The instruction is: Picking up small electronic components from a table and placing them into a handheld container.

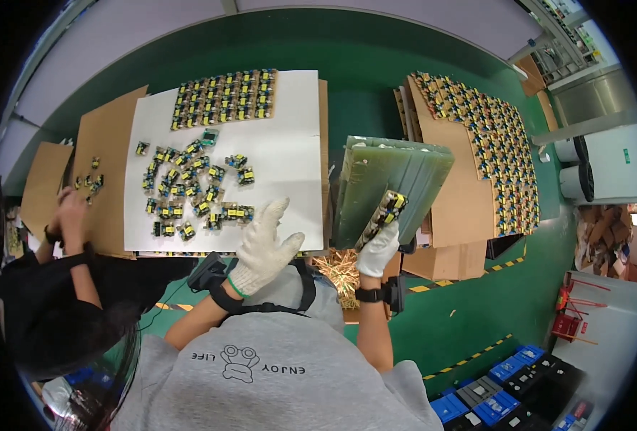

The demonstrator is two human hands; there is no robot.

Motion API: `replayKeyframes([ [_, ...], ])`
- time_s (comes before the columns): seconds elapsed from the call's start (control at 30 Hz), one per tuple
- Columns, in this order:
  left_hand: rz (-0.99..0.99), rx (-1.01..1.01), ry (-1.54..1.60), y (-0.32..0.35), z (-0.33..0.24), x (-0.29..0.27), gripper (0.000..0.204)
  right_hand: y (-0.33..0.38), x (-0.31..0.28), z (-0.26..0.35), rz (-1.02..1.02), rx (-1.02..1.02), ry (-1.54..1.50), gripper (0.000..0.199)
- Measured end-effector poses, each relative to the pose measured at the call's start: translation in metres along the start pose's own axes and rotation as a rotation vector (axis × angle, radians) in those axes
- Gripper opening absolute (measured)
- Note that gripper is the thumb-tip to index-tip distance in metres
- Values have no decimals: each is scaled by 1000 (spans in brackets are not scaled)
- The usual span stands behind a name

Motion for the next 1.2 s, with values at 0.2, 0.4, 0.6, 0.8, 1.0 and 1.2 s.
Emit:
replayKeyframes([
  [0.2, 176, -192, 271, -1, -14, -9, 59, 54, 29, 79, 387, 236, -56, 63],
  [0.4, 2, -661, 338, 0, 3, -37, 54, 68, 76, 107, 1031, 34, 221, 57],
  [0.6, -82, -108, -449, 14, 31, -77, 40, 96, 131, 124, 962, -179, 287, 40],
  [0.8, -189, -159, -463, 27, 49, -119, 42, 152, 181, 137, 1347, -13, 364, 40],
  [1.0, -117, -484, -433, 25, 78, -180, 43, 213, 234, 143, 1544, 159, 267, 39],
  [1.2, -207, -286, -655, 29, 122, -225, 41, 263, 275, 136, 1655, 201, 264, 39],
])
Point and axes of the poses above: each hand's wrist, its own y-axis away from the middle knuckle, its own x-axis out of the palm, z = x × y, the point moved 1 cm from there along -y, towards the middle knuckle, and after that the axes turned 14 degrees about -z, right-handed, at the moved point
